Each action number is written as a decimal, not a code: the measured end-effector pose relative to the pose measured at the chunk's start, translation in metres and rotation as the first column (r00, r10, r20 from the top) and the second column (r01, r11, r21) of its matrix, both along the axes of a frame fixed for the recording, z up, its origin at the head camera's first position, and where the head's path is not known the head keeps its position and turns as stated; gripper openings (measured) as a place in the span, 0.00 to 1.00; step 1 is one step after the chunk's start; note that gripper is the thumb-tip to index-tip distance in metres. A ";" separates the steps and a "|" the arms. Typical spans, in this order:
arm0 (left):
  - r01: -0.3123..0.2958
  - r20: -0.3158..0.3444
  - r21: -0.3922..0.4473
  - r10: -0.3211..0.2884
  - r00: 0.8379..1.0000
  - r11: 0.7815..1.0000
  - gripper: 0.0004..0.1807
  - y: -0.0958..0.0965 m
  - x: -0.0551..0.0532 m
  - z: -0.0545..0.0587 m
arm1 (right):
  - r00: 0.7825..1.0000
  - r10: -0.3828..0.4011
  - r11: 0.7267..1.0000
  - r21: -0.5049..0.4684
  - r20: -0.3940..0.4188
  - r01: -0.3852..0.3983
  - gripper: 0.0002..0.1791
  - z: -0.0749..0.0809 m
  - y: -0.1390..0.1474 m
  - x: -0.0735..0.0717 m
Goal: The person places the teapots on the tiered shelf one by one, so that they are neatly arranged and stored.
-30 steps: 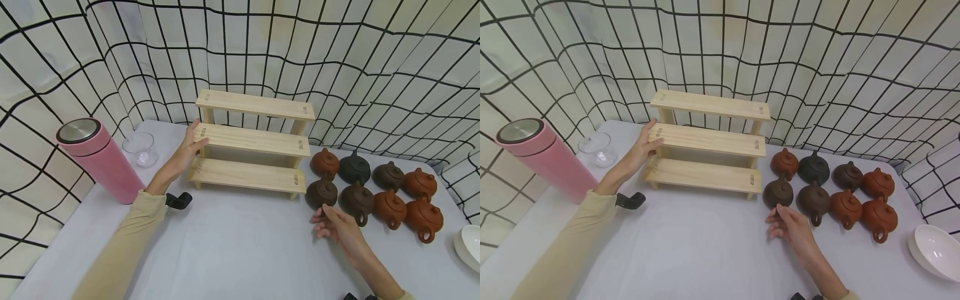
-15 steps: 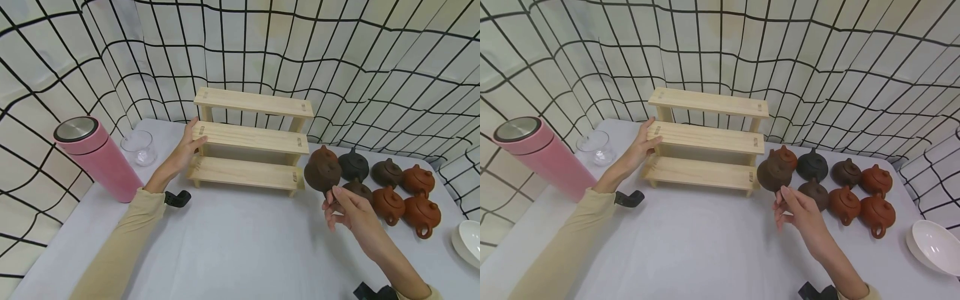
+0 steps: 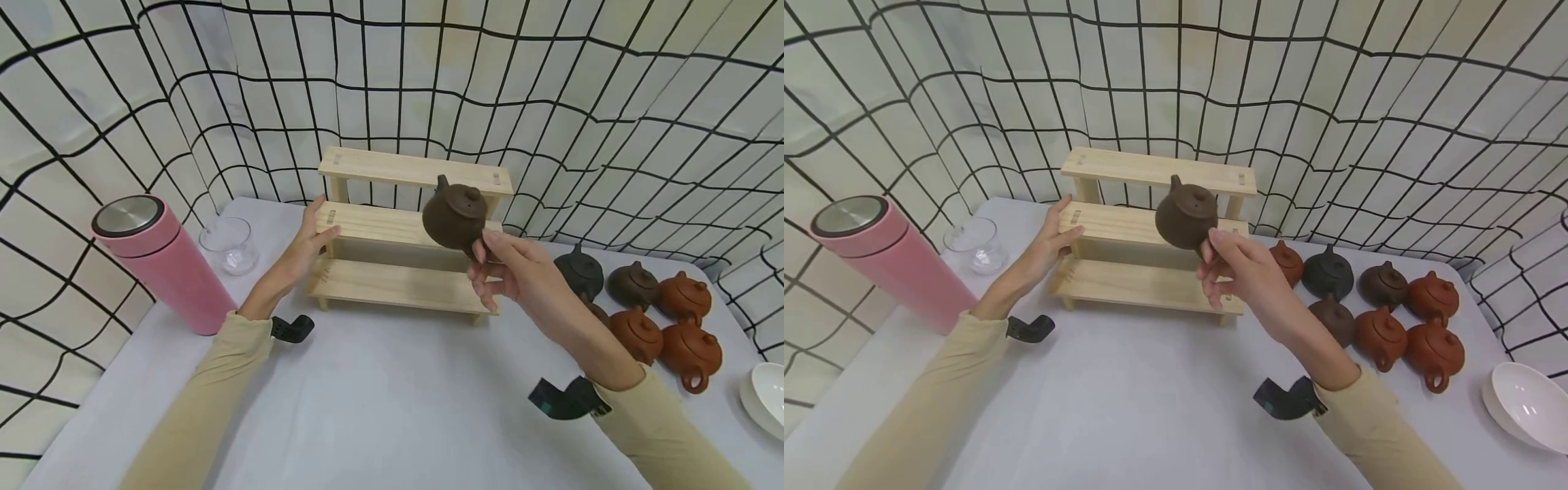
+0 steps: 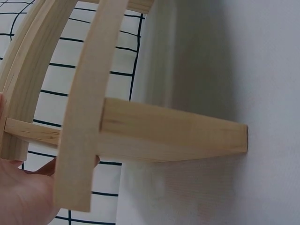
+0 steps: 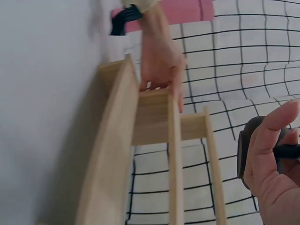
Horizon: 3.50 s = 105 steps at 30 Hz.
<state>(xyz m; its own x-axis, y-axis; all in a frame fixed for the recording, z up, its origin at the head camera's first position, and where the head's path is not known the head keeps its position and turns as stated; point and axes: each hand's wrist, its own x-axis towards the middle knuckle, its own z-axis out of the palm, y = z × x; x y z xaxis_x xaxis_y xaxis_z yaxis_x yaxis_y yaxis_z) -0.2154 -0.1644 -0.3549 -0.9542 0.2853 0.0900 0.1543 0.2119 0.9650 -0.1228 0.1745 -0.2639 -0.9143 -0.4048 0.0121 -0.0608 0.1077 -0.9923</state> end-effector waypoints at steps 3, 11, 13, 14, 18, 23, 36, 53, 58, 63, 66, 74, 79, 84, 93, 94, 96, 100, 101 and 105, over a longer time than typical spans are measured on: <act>0.001 -0.004 0.007 -0.001 1.000 1.000 0.42 0.001 -0.001 0.000 | 1.000 0.019 0.999 -0.032 0.025 -0.018 0.21 0.007 -0.017 -0.017; -0.006 -0.002 0.015 0.006 1.000 1.000 0.41 0.000 -0.001 0.000 | 0.999 0.027 0.995 -0.100 0.038 -0.023 0.19 0.015 -0.066 -0.055; -0.007 -0.004 0.011 0.007 1.000 1.000 0.41 -0.001 -0.002 0.001 | 0.999 0.027 0.994 -0.108 0.035 -0.023 0.18 0.016 -0.076 -0.064; -0.010 -0.004 0.004 0.010 1.000 1.000 0.41 -0.001 -0.002 0.002 | 0.999 0.032 0.993 -0.111 0.030 -0.028 0.18 0.017 -0.080 -0.067; -0.017 0.001 0.003 0.017 1.000 1.000 0.41 -0.001 -0.002 0.003 | 0.999 0.047 0.990 -0.135 0.028 -0.043 0.18 0.019 -0.094 -0.083; -0.007 0.009 0.042 0.007 1.000 0.999 0.41 0.000 -0.002 0.001 | 0.999 0.023 0.991 -0.133 0.026 -0.019 0.19 0.024 -0.110 -0.098; -0.012 -0.029 0.043 0.014 0.999 0.999 0.40 0.000 -0.002 -0.003 | 0.997 -0.060 0.993 -0.098 0.057 0.066 0.21 0.025 -0.140 -0.121; -0.007 -0.041 0.037 0.009 0.999 0.999 0.40 0.000 -0.005 -0.003 | 0.994 -0.084 0.991 -0.100 0.063 0.090 0.21 0.016 -0.146 -0.132; -0.013 -0.025 0.030 0.014 1.000 0.999 0.40 0.000 -0.003 -0.002 | 0.995 -0.080 0.993 -0.080 0.067 0.085 0.21 0.013 -0.151 -0.132; -0.009 -0.010 0.026 0.009 1.000 1.000 0.40 0.000 -0.002 -0.003 | 0.993 -0.086 0.992 -0.084 0.086 0.093 0.21 0.010 -0.155 -0.131; -0.002 -0.011 0.033 0.002 1.000 0.999 0.40 0.000 -0.001 -0.003 | 0.992 -0.092 0.991 -0.093 0.091 0.101 0.22 0.007 -0.156 -0.130; -0.001 -0.018 0.046 0.002 1.000 0.999 0.40 0.000 -0.002 -0.002 | 0.993 -0.113 0.985 -0.130 0.042 0.117 0.21 0.000 -0.157 -0.128; -0.008 -0.020 0.045 0.009 1.000 0.999 0.40 0.001 -0.002 -0.004 | 0.990 -0.132 0.964 -0.227 0.038 0.137 0.18 -0.012 -0.151 -0.116; -0.014 -0.030 0.037 0.015 0.999 0.999 0.40 0.000 -0.002 -0.004 | 0.991 -0.130 0.953 -0.273 0.026 0.132 0.20 -0.018 -0.139 -0.089; 0.004 -0.041 0.048 -0.002 0.999 0.999 0.39 -0.002 -0.002 -0.003 | 0.988 -0.082 0.980 -0.190 -0.134 0.055 0.18 -0.025 -0.102 -0.032; 0.008 -0.039 0.052 -0.006 0.999 0.999 0.40 -0.001 -0.003 -0.003 | 0.985 -0.088 0.983 -0.175 -0.150 0.061 0.17 -0.027 -0.095 -0.027; 0.012 -0.038 0.053 -0.010 0.999 0.999 0.40 -0.001 -0.003 -0.003 | 0.981 -0.098 0.988 -0.135 -0.171 0.075 0.15 -0.032 -0.079 -0.017; 0.007 -0.030 0.025 -0.006 1.000 1.000 0.40 -0.001 -0.002 -0.003 | 0.986 -0.083 0.997 -0.017 -0.146 0.081 0.14 -0.049 -0.041 0.001; 0.002 -0.028 0.015 -0.002 1.000 1.000 0.40 -0.002 -0.002 -0.003 | 0.987 -0.081 0.996 0.016 -0.142 0.084 0.14 -0.054 -0.032 0.004; -0.013 -0.016 -0.004 0.013 1.000 1.000 0.41 -0.003 -0.002 -0.002 | 0.985 -0.092 0.986 0.128 -0.148 0.111 0.12 -0.068 0.010 0.019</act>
